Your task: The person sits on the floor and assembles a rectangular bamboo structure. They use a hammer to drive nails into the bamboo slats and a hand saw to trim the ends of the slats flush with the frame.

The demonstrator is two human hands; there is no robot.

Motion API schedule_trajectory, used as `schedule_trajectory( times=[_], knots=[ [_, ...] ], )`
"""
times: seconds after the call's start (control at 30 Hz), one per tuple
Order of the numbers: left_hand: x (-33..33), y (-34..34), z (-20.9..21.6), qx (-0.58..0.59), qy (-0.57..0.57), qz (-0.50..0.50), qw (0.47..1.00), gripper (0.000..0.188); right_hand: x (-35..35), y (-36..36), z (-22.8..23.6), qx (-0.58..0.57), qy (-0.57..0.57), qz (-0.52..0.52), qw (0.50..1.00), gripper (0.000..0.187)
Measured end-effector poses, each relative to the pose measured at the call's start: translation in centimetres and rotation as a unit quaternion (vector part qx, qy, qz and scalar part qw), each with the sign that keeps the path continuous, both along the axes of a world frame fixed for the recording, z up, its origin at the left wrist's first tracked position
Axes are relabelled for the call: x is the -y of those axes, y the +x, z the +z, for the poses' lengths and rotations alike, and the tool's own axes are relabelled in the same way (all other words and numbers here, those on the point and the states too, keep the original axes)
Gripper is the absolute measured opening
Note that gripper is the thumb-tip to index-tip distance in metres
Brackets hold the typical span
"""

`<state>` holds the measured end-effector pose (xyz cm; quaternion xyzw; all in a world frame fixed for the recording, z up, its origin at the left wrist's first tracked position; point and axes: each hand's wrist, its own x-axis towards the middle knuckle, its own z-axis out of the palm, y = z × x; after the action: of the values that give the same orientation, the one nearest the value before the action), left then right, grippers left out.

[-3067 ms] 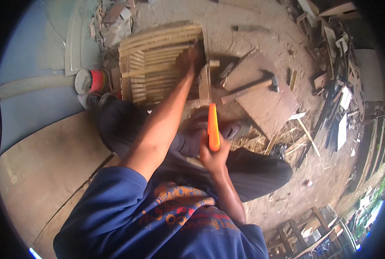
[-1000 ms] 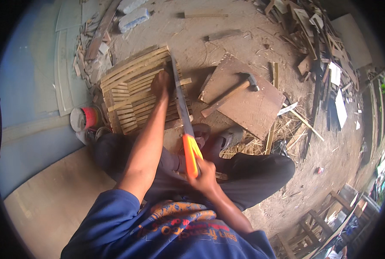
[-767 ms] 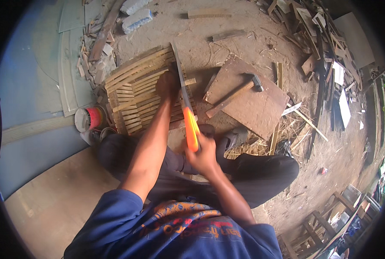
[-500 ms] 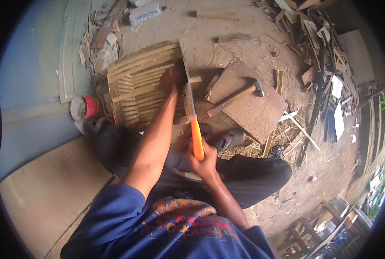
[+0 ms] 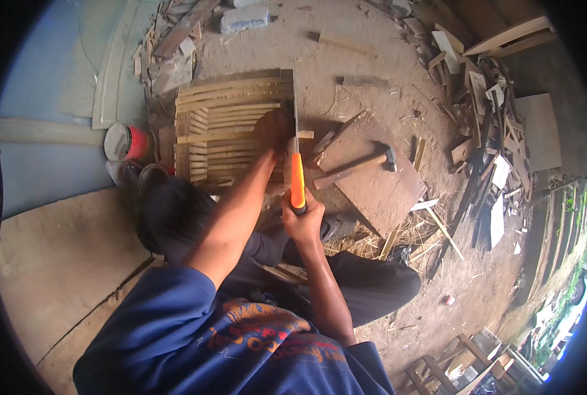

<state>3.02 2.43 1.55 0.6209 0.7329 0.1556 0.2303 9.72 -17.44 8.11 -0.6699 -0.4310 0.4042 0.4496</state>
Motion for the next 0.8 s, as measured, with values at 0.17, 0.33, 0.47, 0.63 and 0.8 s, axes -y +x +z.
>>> schedule_trajectory(
  times=[0.17, 0.33, 0.47, 0.63, 0.8],
  knots=[
    [0.7, 0.2, -1.9, -0.007, 0.027, 0.049, 0.998, 0.065, 11.7, -0.5, 1.3, 0.019, 0.002, 0.024, 1.000, 0.006],
    [0.1, 0.3, -1.3, -0.002, 0.008, 0.057, 0.998, 0.069, 12.6, 0.3, 2.5, 0.030, 0.002, 0.015, 0.999, 0.003],
    [-0.4, 1.1, 0.5, 0.000, -0.048, -0.005, 0.999, 0.075, -1.5, 0.6, 0.2, -0.027, 0.002, -0.042, 0.999, 0.007],
    [-0.4, 0.4, -0.5, -0.012, -0.027, 0.012, 1.000, 0.075, 2.8, -0.1, -0.5, -0.019, 0.051, -0.011, 0.998, 0.006],
    [-0.5, 0.6, -0.7, -0.032, -0.014, 0.052, 0.998, 0.070, 15.8, 0.4, 2.9, 0.055, -0.008, 0.038, 0.998, 0.009]
  ],
)
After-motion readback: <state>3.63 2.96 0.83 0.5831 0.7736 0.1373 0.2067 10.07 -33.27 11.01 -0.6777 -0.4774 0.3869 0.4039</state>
